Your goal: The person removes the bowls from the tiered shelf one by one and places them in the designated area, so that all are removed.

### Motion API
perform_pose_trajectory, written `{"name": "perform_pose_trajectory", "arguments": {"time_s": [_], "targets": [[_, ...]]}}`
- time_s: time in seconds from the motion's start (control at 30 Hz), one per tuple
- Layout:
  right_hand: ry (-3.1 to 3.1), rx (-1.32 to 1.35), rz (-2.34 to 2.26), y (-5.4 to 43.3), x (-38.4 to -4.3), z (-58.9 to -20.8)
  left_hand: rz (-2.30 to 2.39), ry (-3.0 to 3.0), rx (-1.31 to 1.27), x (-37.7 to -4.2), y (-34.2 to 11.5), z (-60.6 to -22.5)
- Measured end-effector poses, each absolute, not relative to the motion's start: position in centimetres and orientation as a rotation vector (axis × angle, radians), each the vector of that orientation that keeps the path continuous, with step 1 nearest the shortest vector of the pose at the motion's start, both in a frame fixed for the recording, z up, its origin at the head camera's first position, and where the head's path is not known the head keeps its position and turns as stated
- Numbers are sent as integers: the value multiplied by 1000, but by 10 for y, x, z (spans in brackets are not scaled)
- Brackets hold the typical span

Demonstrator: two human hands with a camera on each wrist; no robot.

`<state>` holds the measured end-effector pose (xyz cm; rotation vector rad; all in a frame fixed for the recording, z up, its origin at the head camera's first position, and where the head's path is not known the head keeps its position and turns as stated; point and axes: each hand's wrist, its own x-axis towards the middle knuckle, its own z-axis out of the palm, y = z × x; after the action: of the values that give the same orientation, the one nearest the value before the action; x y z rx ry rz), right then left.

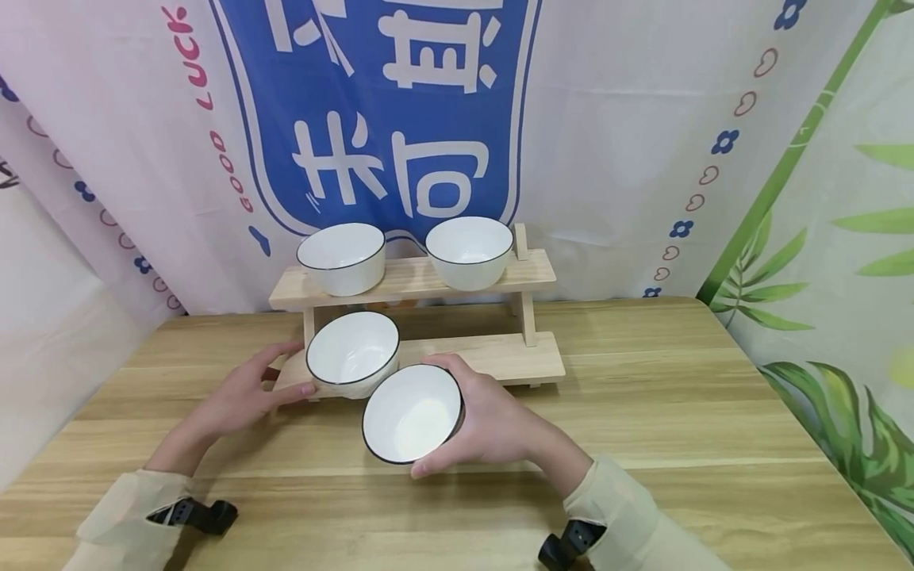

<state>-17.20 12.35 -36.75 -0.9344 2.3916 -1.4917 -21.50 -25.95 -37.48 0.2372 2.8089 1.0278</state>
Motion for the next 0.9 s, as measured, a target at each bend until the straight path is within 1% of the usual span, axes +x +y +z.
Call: {"name": "perform_pose_trajectory", "arguments": {"time_s": [0.33,0.9], "targets": [[2309,-924,-1502,116,-168,-375,1032,2817,247,-214,-260,-376],[2285,-884,-1512,98,-156,-376,1029,2823,259,-214,-259,-375]]}}
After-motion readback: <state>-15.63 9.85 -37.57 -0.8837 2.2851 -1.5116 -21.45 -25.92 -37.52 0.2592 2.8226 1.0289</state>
